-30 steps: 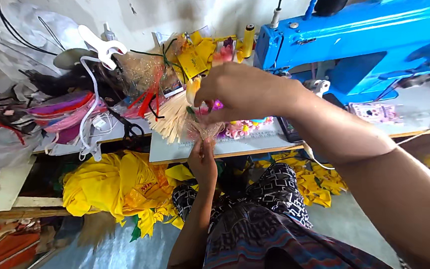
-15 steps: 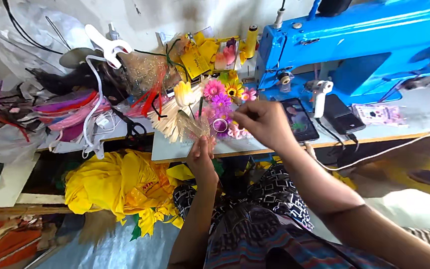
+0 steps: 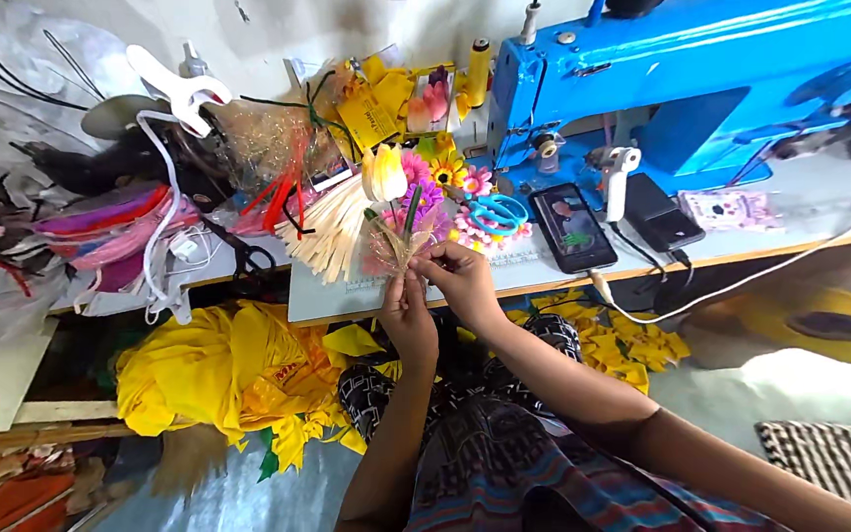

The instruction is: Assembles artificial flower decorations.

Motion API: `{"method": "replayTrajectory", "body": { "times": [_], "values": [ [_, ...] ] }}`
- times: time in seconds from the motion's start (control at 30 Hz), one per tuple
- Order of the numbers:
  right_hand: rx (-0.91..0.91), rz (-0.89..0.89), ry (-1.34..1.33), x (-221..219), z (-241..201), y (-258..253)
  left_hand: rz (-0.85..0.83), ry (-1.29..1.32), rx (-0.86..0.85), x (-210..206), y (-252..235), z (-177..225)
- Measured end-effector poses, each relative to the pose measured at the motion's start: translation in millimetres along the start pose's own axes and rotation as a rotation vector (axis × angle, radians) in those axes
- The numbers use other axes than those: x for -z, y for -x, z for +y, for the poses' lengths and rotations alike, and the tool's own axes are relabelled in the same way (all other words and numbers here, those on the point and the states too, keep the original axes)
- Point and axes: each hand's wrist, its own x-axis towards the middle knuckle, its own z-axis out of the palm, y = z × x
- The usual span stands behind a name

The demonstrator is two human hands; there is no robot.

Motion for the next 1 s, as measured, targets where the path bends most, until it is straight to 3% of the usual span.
{"method": "replayTrajectory", "body": {
  "times": [0.33, 0.73, 0.9, 1.0],
  "values": [
    [-0.118, -0.155, 0.045, 13.1, -5.1, -9.6, 0.017, 0.1, 0.227, 1.9, -1.8, 15.7],
    [-0.028, -0.102, 0.067, 10.9, 3.8, -9.0, -0.101, -0.219, -0.16, 7.5, 0.7, -8.3],
    [-0.066, -0.129, -0.006, 5.6, 2.3, -6.4, -0.132, -0.253, -0.203, 15.3, -0.2, -9.3],
    [-0.047, -0.271, 0.059, 9.9, -0.4, -5.4, -0.082, -0.211, -0.131, 22.1, -4.7, -6.0]
  ]
}}
